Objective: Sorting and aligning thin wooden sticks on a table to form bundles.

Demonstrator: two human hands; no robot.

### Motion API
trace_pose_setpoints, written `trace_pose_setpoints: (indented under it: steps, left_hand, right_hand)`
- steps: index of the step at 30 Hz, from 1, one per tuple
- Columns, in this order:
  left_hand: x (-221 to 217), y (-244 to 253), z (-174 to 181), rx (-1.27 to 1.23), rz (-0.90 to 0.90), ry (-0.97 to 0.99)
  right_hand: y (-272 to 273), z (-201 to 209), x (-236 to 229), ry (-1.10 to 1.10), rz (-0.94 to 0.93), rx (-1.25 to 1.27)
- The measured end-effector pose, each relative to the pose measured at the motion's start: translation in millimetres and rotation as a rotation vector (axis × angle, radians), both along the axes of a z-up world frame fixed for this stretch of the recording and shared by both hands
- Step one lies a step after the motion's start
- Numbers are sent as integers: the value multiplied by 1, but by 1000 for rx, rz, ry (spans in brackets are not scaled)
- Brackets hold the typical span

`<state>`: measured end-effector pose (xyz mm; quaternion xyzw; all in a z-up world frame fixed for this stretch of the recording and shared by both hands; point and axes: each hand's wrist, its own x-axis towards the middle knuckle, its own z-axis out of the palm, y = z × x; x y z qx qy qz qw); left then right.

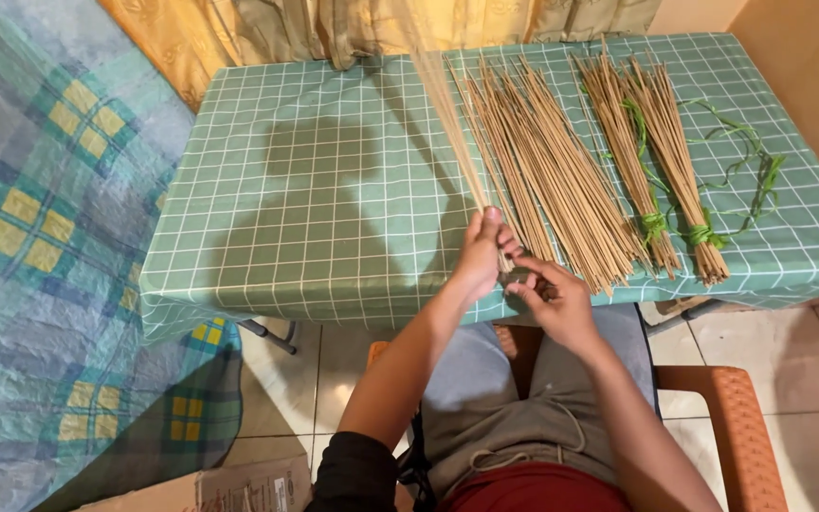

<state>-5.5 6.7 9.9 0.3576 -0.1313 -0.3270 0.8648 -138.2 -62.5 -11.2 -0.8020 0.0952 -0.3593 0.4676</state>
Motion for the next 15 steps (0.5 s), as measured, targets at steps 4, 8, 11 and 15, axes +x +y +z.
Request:
trace_pose_setpoints:
  steps: [4, 8, 11, 15]
  left_hand:
    - [16, 2, -2, 11, -18, 14]
    - [13, 2, -2, -26, -46, 55]
    - [9, 1, -5, -16, -42, 44]
    - [13, -4, -16, -9, -3, 31]
  right_hand:
    - [10, 7, -3, 25, 27, -18]
    - [1, -12, 4, -20, -64, -85]
    - [-6, -19, 8, -39, -56, -65]
    - [-10, -12, 2, 16, 129, 94]
